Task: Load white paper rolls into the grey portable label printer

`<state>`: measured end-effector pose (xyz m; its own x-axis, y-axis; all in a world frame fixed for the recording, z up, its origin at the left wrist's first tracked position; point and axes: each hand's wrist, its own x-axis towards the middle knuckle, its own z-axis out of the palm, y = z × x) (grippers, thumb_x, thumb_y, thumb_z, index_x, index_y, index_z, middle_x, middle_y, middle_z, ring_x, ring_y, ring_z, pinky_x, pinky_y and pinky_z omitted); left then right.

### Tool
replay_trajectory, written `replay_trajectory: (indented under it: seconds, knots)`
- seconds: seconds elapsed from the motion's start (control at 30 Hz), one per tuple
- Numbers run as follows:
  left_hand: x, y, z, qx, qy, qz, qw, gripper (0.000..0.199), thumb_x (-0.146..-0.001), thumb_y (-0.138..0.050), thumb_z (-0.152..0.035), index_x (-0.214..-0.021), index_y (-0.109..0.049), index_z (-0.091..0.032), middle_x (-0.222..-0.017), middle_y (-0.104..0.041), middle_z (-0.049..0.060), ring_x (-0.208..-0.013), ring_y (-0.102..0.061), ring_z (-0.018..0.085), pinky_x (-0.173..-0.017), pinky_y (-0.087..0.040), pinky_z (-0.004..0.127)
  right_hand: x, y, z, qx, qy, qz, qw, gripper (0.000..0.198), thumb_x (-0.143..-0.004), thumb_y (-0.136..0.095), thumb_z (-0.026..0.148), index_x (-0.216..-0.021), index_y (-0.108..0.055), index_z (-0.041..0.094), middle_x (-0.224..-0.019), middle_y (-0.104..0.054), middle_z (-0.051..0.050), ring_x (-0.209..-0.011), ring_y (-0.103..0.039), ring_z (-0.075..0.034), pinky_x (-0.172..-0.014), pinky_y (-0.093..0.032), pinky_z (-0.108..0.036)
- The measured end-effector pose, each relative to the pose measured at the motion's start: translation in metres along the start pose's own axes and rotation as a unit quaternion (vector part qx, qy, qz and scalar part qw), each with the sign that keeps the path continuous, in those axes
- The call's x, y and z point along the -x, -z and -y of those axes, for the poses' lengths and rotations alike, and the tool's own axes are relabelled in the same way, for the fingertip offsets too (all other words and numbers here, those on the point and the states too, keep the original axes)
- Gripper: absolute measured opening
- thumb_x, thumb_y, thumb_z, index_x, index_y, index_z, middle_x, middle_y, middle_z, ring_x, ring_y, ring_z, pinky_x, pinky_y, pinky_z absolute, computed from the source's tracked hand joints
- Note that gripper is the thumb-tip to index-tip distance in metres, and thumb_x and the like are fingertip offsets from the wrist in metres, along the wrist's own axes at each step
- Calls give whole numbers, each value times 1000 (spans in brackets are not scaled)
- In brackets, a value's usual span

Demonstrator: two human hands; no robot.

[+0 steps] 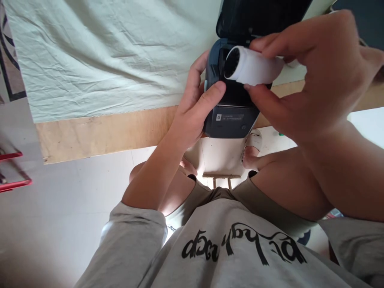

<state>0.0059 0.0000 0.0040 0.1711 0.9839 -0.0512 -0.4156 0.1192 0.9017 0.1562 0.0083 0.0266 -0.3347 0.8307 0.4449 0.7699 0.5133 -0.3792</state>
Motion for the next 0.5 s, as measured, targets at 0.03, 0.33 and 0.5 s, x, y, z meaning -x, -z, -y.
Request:
replay_trajectory:
  seconds: [0.03,0.33,0.5]
  knots:
    - [0,1,1,1,-4,-1,1000,20,-76,-40,-29,-96,-42,-29,-88,-50,-2,-81,-52,10,-65,-43,19,-1,0,0,46,21,2,999,28,-69,-43,29,-95,-47,21,-103,-48,11,-91,-50,-1,-80,-40,-17]
    - [2,6,1,20,-11,38,999,35,-69,-51,-33,-101,-41,-26,-93,-52,2,-73,-51,12,-61,-42,23,4,-1,-1,37,135,4,990,18,-59,-51,32,-76,-54,25,-87,-52,11,-82,-45,-2,-75,-38,-21]
    - [3,9,1,-56,7,22,998,47,-59,-58,-25,-104,-43,-28,-102,-52,-1,-101,-50,17,-82,-42,27,6,5,-4,-103,98,0,990,26,-57,-55,35,-77,-52,17,-83,-50,1,-85,-45,-5,-79,-39,-25]
